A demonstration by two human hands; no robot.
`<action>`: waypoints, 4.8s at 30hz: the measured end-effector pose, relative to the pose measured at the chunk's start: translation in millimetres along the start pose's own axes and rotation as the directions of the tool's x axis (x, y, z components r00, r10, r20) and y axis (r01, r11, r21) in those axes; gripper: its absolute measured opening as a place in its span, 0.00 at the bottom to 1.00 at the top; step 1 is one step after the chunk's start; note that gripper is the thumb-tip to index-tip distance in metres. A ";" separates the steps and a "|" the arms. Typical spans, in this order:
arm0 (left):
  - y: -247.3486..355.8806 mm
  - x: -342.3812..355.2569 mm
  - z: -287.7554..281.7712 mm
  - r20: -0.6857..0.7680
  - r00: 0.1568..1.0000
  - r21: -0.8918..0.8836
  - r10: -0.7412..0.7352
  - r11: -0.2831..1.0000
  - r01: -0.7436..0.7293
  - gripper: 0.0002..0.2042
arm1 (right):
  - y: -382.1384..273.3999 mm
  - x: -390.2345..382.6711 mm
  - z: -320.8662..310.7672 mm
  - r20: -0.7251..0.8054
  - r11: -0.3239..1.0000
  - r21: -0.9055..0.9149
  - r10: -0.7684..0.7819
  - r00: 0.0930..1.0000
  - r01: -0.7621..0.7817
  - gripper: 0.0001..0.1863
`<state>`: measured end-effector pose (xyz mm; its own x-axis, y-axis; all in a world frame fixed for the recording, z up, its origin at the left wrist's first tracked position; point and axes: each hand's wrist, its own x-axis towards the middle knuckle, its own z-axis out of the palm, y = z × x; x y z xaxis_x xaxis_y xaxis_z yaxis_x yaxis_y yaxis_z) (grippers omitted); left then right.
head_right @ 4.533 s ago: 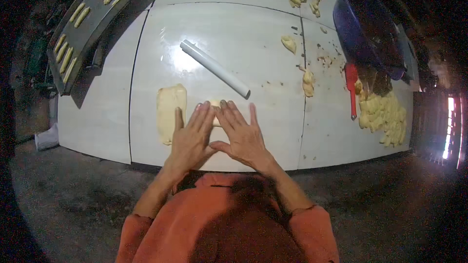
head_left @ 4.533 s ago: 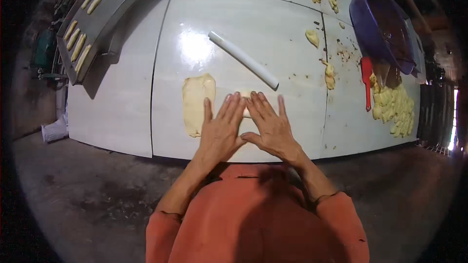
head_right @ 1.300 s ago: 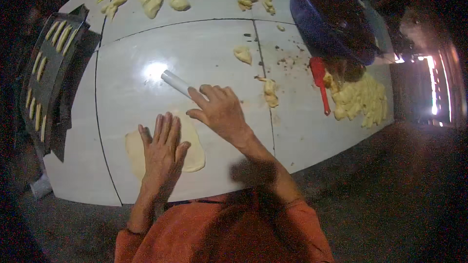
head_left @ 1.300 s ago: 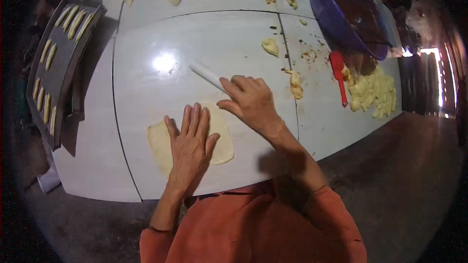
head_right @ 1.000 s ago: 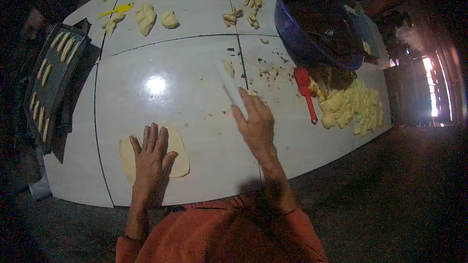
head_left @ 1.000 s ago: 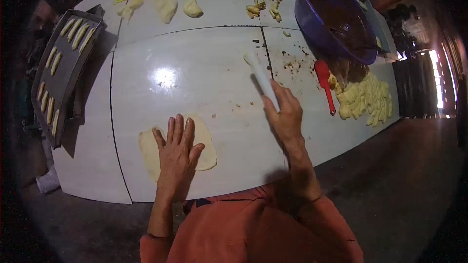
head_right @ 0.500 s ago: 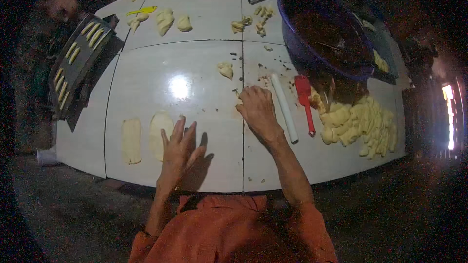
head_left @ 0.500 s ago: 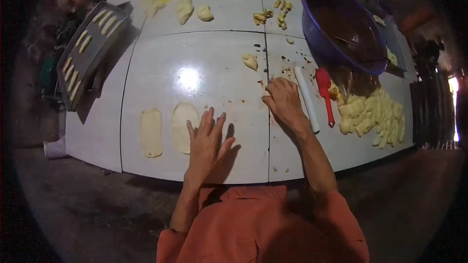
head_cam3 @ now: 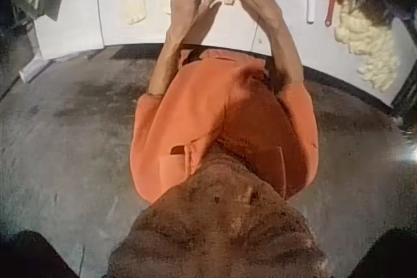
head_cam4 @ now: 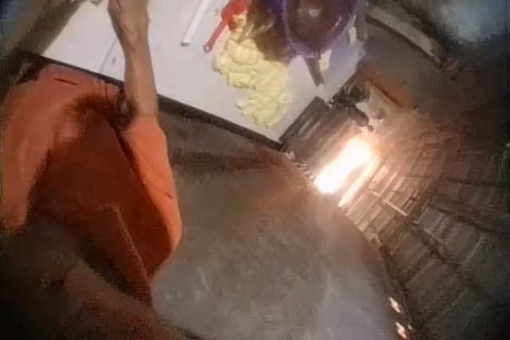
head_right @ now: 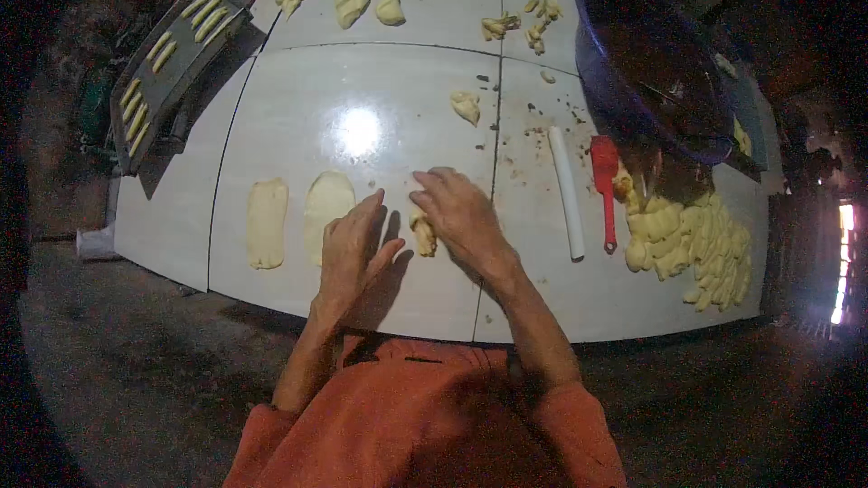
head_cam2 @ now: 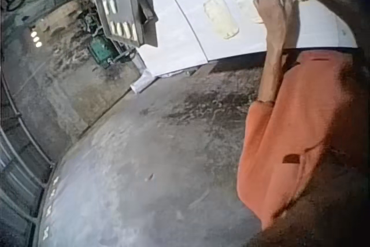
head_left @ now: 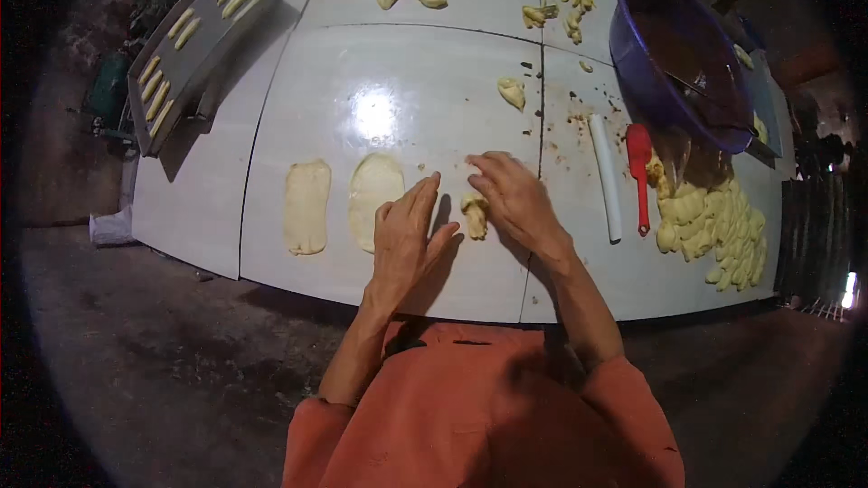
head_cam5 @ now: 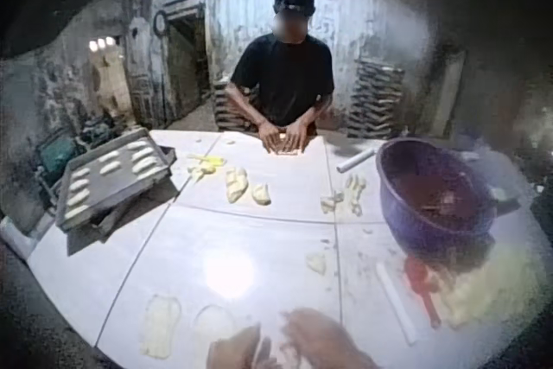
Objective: The person flattens pieces of dough using a rolling pin and hands, spreads chocolate filling onto them using a spatula, rolls the dough by hand, and arranges the rolled pastries onto a baking tray.
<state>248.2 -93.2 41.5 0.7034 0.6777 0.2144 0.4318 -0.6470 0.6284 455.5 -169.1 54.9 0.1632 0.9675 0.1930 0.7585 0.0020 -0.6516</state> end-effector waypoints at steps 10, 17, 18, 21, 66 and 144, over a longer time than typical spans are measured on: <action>21.4 2.0 14.1 0.129 0.975 0.088 0.182 0.977 -0.194 0.28 | 11.4 -44.8 43.1 -0.193 0.992 -0.022 0.114 0.974 -0.121 0.12; 14.5 -13.1 14.4 0.062 0.988 0.092 0.141 0.985 -0.146 0.33 | -3.0 -35.0 41.8 -0.234 0.942 0.241 0.289 0.928 -0.233 0.17; 14.1 -13.9 15.2 0.058 0.989 0.078 0.139 0.987 -0.143 0.34 | -8.1 -39.1 35.9 -0.201 0.877 0.376 0.392 0.898 -0.299 0.20; 14.5 -10.8 21.7 0.172 0.969 0.184 0.175 0.961 -0.206 0.36 | 3.1 -44.8 31.9 -0.201 0.974 -0.186 0.090 0.975 -0.128 0.22; 1.8 -21.2 2.6 0.379 0.920 0.191 0.096 0.965 -0.180 0.39 | 105.7 -79.5 -51.5 -0.392 0.661 -0.320 0.560 0.730 -0.678 0.26; -70.1 168.3 52.8 -0.160 0.986 0.330 0.035 0.944 0.020 0.26 | 67.8 93.3 7.0 -0.177 0.889 -0.456 -0.035 0.984 -0.051 0.34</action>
<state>366.2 47.8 -5.9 0.6187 0.7016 0.3535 0.6077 -0.7125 0.3508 517.7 -76.9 23.6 0.2459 0.9068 0.3426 0.9533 -0.1623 -0.2547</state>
